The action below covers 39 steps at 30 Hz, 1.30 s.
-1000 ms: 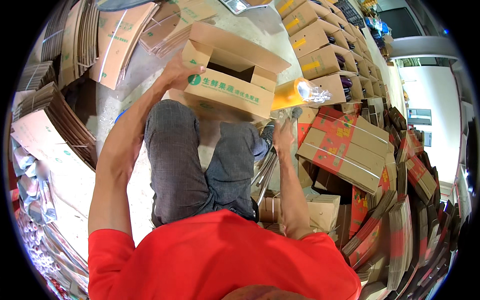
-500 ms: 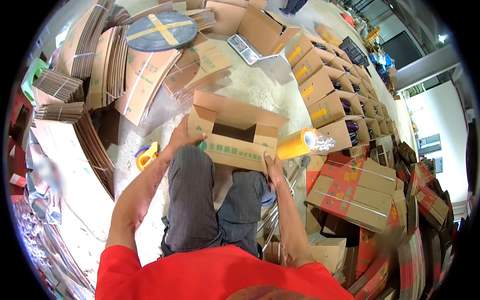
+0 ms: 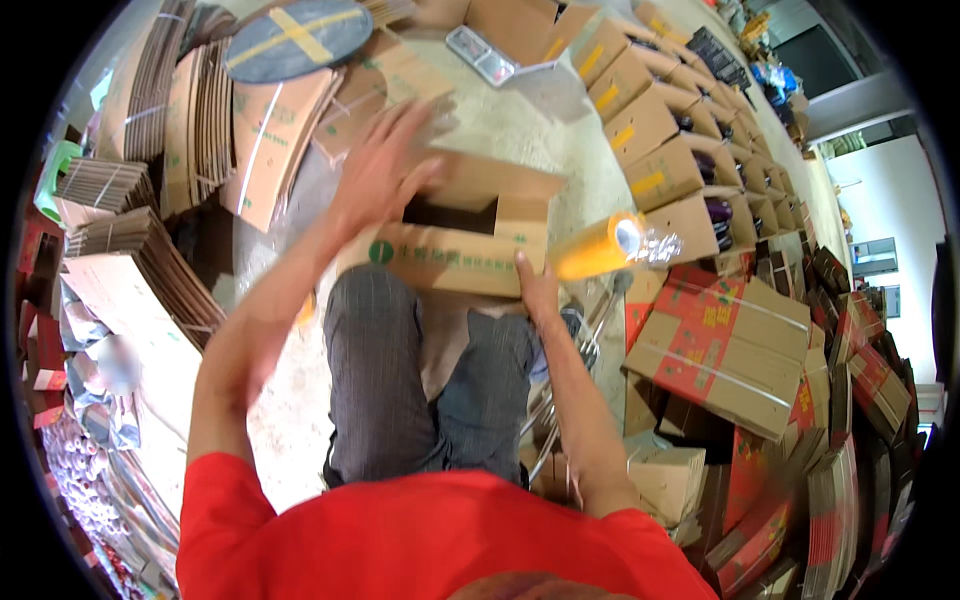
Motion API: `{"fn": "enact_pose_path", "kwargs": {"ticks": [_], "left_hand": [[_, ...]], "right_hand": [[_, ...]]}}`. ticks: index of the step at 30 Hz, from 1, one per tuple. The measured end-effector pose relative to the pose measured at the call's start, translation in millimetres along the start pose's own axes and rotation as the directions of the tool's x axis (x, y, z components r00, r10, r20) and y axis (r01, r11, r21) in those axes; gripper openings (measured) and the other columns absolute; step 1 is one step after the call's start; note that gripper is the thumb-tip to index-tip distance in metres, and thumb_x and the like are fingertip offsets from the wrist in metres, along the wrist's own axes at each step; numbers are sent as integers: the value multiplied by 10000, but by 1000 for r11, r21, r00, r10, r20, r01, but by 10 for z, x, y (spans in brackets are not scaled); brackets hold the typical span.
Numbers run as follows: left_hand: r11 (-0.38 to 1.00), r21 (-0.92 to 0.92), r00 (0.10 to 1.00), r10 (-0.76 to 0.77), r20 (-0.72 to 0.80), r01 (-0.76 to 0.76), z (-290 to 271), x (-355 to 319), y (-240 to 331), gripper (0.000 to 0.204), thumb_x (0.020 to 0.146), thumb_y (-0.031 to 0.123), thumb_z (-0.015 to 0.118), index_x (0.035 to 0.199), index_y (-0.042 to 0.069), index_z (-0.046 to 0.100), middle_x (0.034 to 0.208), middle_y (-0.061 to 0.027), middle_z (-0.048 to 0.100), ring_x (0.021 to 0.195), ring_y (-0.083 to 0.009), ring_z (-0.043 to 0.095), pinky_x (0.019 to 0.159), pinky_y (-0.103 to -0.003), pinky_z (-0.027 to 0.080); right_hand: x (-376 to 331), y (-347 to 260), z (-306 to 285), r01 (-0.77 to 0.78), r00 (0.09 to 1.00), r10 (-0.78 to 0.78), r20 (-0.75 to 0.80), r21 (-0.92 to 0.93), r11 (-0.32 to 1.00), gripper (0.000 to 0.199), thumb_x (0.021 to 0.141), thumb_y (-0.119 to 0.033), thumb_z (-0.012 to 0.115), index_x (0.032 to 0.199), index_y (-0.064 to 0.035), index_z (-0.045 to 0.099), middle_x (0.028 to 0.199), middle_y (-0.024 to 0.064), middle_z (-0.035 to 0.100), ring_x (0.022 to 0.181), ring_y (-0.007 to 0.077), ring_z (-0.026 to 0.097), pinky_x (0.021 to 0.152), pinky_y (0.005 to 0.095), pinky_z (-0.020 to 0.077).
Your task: The person assembles flat cardboard boxes by folding the flaps and securing them with yellow packing tape. The person uses a handheld tape dispenser to apply tape to the seams of each box. The person repeats this process for several boxes, stacking the finished ones nearby.
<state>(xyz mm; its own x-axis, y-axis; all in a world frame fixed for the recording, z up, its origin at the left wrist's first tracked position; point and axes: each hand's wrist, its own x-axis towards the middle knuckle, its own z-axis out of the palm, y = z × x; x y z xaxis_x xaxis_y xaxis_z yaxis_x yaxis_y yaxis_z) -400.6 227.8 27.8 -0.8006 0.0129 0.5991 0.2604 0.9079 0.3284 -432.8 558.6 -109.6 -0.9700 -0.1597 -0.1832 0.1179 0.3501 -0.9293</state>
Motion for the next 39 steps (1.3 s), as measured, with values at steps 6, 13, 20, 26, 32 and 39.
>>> {"fn": "enact_pose_path", "kwargs": {"ticks": [6, 13, 20, 26, 32, 39], "left_hand": [[956, -74, 442, -62, 895, 284, 505, 1025, 53, 589, 1067, 508, 465, 1453, 75, 569, 1493, -203, 545, 1406, -354, 487, 1165, -468, 393], [962, 100, 665, 100, 740, -256, 865, -199, 280, 685, 1071, 559, 381, 1652, 211, 281, 1692, -200, 259, 1481, -512, 316, 1219, -609, 233], [970, 35, 802, 180, 569, -242, 969, -369, 141, 683, 1041, 586, 442, 1598, 193, 398, 1636, -201, 355, 1430, -454, 359, 1184, -570, 249], [966, 35, 841, 206, 500, -257, 1025, -470, 125, 726, 1014, 604, 485, 1596, 180, 397, 1634, -210, 349, 1455, -475, 326, 1215, -610, 198], [979, -35, 856, 191, 480, -199, 928, -556, 111, 744, 983, 581, 545, 1584, 165, 408, 1639, -237, 343, 1480, -518, 302, 1232, -632, 180], [957, -290, 996, 14, 86, 12, 800, -759, -120, 525, 943, 413, 665, 1380, 124, 628, 1534, -183, 490, 1408, -420, 444, 1173, -564, 340]], "right_hand": [[-15, -2, 41, 129, 991, -128, -44, 17, 992, 508, 1000, -368, 687, 1292, 45, 631, 1151, 175, 718, 1068, 251, 663, 964, 374, 503], [-29, -55, 46, 278, 947, -300, -112, -176, 944, 565, 987, -297, 659, 1391, 71, 515, 1200, 291, 679, 1120, 394, 672, 964, 439, 511], [-70, -67, 49, 327, 926, -355, -129, -196, 924, 564, 984, -230, 653, 1424, 79, 482, 1200, 297, 683, 1136, 378, 678, 983, 432, 511], [-73, -250, 40, 293, 948, -310, -69, -191, 937, 534, 993, -248, 639, 1397, 76, 506, 1206, 277, 681, 1121, 367, 675, 981, 431, 509], [252, -97, -70, -255, 966, 225, 131, 311, 915, 590, 1084, -448, 489, 1418, 36, 534, 1305, 207, 655, 1191, 296, 621, 1034, 413, 471], [423, -34, 12, -203, 964, 183, 195, 92, 975, 670, 1102, -525, 423, 1475, 26, 499, 1384, 147, 615, 1209, 264, 622, 1033, 401, 500]]}}
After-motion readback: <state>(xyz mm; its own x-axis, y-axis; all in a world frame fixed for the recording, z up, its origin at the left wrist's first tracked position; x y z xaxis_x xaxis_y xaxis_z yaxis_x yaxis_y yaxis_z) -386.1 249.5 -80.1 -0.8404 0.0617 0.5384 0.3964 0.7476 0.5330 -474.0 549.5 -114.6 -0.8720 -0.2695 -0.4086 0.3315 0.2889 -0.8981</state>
